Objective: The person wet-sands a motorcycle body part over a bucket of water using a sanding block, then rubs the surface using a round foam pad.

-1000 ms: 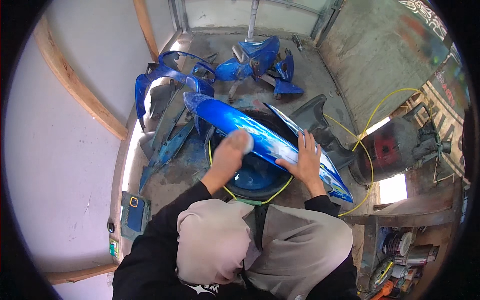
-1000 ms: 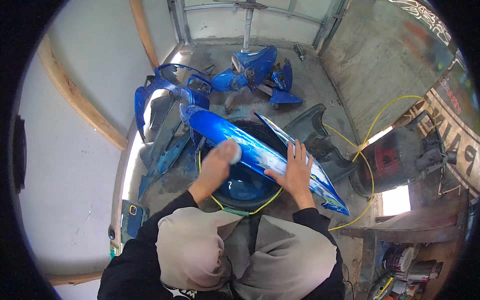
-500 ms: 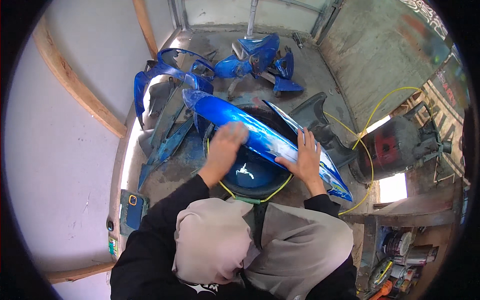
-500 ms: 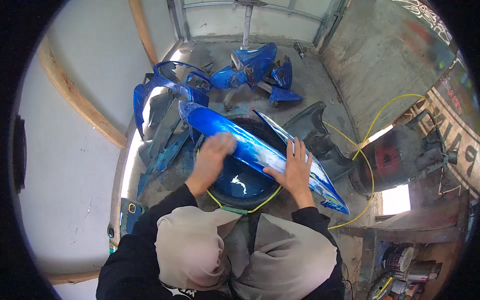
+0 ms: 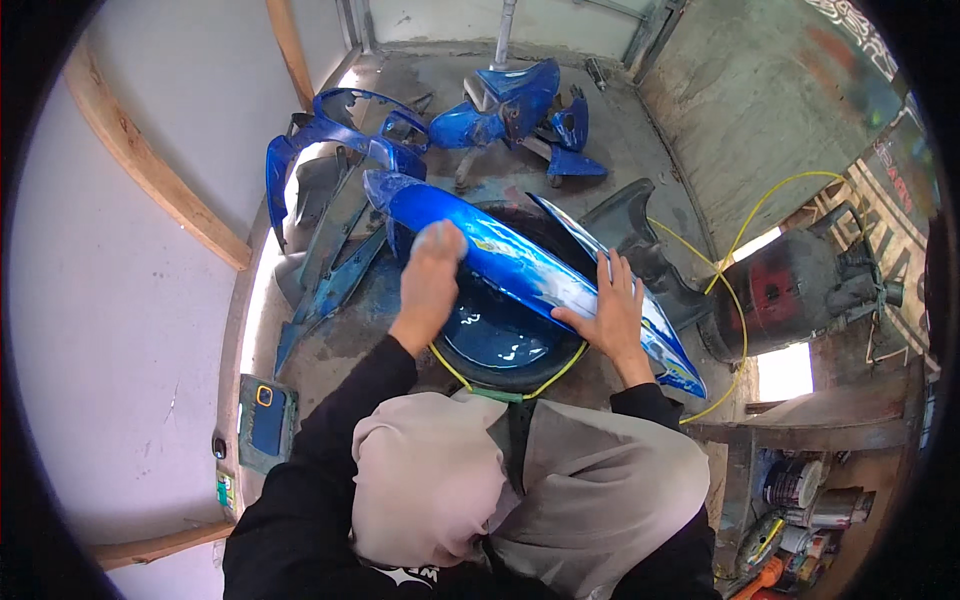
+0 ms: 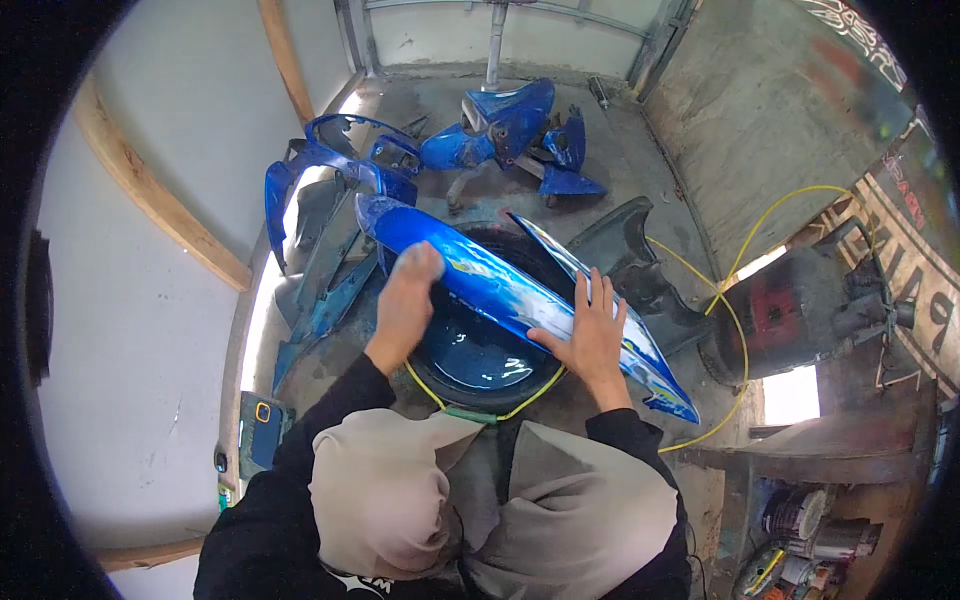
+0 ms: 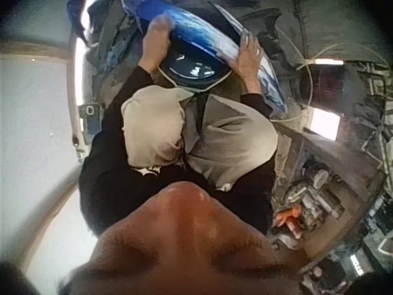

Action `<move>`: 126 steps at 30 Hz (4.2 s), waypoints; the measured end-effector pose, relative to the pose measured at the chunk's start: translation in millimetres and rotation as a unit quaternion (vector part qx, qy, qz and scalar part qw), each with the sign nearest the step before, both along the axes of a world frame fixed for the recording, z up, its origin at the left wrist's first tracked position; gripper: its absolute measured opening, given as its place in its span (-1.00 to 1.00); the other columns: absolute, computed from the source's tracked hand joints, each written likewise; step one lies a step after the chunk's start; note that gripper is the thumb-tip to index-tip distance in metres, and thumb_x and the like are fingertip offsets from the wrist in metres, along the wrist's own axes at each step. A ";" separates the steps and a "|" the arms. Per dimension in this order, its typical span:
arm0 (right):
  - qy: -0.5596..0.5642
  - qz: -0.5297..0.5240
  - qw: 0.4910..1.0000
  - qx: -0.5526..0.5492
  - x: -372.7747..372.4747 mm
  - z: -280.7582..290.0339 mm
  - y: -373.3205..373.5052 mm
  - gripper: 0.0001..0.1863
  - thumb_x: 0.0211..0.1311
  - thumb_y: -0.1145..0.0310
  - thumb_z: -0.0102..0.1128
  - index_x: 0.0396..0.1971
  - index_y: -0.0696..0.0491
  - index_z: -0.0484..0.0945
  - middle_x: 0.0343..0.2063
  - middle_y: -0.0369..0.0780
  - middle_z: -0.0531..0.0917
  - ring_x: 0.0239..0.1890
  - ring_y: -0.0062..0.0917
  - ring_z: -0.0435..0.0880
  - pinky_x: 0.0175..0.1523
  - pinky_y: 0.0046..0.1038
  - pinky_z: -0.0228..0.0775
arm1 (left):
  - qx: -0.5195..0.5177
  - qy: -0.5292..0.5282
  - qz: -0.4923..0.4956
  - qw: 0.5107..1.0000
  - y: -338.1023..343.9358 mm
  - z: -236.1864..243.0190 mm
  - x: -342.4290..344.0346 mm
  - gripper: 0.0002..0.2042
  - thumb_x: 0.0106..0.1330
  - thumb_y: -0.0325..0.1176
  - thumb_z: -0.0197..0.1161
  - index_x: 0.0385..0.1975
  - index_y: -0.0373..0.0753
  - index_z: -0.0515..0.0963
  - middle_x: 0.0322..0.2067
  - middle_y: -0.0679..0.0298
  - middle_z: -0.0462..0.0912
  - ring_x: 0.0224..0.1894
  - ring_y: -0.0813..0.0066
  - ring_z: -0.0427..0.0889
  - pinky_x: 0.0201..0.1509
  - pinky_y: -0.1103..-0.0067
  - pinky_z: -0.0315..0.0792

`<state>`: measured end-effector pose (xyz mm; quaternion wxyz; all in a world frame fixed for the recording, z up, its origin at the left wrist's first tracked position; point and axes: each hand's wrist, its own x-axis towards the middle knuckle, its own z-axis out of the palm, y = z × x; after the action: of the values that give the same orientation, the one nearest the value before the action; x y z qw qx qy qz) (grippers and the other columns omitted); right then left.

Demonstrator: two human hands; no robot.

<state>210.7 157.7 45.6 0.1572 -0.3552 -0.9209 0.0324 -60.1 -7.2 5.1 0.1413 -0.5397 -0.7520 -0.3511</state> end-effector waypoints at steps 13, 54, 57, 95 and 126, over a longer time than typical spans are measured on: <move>0.006 0.010 1.000 0.013 -2.2 -4.2 0.4 0.37 -0.08 -0.57 0.41 0.53 0.21 0.23 0.54 0.14 0.26 0.59 0.09 0.18 0.54 0.31 -0.03 | -0.011 0.031 -0.017 0.999 -5.5 -15.7 -19.9 -0.39 0.27 -0.64 0.12 0.40 -0.26 0.43 0.38 -0.07 0.48 0.46 -0.12 0.42 0.53 0.19 0.37; 0.007 0.009 1.000 0.011 -2.7 -6.7 3.0 0.35 -0.08 -0.52 0.45 0.53 0.20 0.24 0.53 0.15 0.28 0.59 0.11 0.18 0.53 0.31 -0.01 | -0.057 0.013 -0.211 0.976 5.7 4.4 58.2 -0.40 0.34 -0.61 0.16 0.43 -0.11 0.46 0.42 0.10 0.51 0.50 0.10 0.44 0.53 0.29 0.42; 0.005 0.008 1.000 0.021 -0.9 -5.7 2.5 0.35 -0.07 -0.52 0.45 0.52 0.20 0.24 0.53 0.15 0.28 0.59 0.11 0.18 0.53 0.31 0.00 | -0.026 0.012 -0.114 0.993 5.9 2.1 39.6 -0.36 0.32 -0.66 0.11 0.45 -0.12 0.43 0.42 0.06 0.50 0.50 0.04 0.43 0.53 0.25 0.41; -0.002 -0.004 1.000 -0.003 -1.6 -4.6 1.7 0.36 -0.08 -0.52 0.46 0.54 0.20 0.22 0.56 0.12 0.23 0.62 0.08 0.14 0.56 0.30 -0.07 | 0.088 0.020 0.012 0.996 55.6 12.5 -17.5 -0.76 0.49 -0.45 0.11 0.08 -0.30 0.53 0.03 -0.07 0.62 0.16 -0.17 0.57 0.28 0.13 0.47; 0.007 0.003 1.000 -0.002 0.7 -4.9 3.6 0.37 -0.07 -0.57 0.41 0.54 0.19 0.21 0.54 0.14 0.25 0.60 0.08 0.17 0.55 0.32 -0.05 | 0.041 0.070 -0.202 0.976 29.0 11.7 -24.3 -0.75 0.56 -0.36 0.15 0.11 -0.26 0.61 0.20 0.00 0.65 0.36 -0.01 0.56 0.48 0.22 0.41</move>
<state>211.5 161.3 40.7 0.1630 -0.3527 -0.9207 0.0367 -84.4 21.8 16.8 0.1421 -0.6977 -0.6002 -0.3644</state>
